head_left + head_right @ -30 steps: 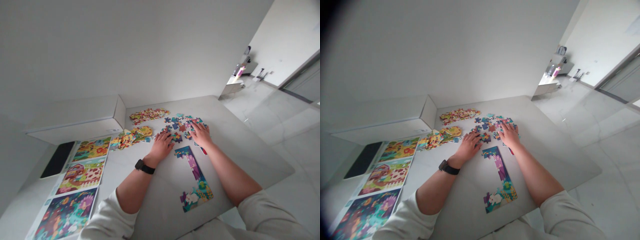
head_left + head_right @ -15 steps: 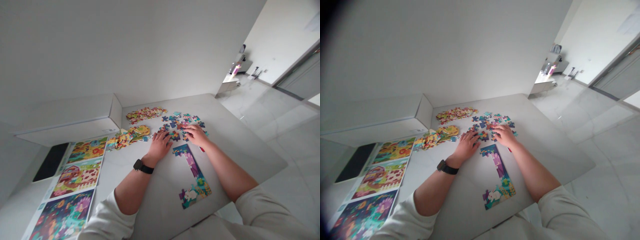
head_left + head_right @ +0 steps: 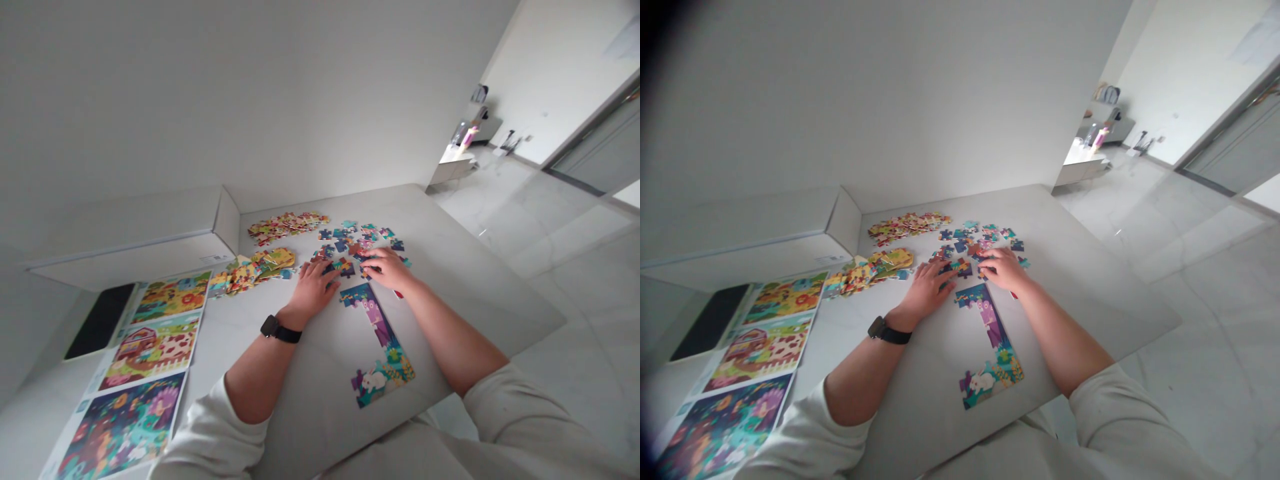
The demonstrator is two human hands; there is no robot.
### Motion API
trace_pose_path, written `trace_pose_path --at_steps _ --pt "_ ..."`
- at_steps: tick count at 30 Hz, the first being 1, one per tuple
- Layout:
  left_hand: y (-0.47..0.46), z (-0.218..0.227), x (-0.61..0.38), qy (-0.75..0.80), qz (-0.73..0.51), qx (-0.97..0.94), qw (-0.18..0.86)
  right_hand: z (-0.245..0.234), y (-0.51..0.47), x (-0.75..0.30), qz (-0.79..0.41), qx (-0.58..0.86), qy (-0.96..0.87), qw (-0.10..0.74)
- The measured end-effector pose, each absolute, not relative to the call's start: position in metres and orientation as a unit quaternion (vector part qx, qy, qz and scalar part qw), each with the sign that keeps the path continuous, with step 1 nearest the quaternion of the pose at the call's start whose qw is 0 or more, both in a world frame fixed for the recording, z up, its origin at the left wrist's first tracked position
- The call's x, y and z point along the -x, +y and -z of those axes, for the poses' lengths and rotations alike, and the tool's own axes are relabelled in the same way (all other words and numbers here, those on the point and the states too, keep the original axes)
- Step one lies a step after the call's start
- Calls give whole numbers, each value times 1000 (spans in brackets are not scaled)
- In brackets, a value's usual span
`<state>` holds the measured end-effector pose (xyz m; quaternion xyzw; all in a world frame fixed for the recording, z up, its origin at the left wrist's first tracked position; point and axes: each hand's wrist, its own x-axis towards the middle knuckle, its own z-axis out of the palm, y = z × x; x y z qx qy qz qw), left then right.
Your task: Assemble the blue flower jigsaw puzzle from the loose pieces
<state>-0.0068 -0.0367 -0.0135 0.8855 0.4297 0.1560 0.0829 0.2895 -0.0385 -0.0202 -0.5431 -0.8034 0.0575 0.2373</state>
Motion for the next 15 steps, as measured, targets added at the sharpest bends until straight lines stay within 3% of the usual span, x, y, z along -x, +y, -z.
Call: trace_pose_path --at_steps 15 --pt "-37 8 6 472 -134 -867 82 17 -32 -305 -20 686 -692 223"
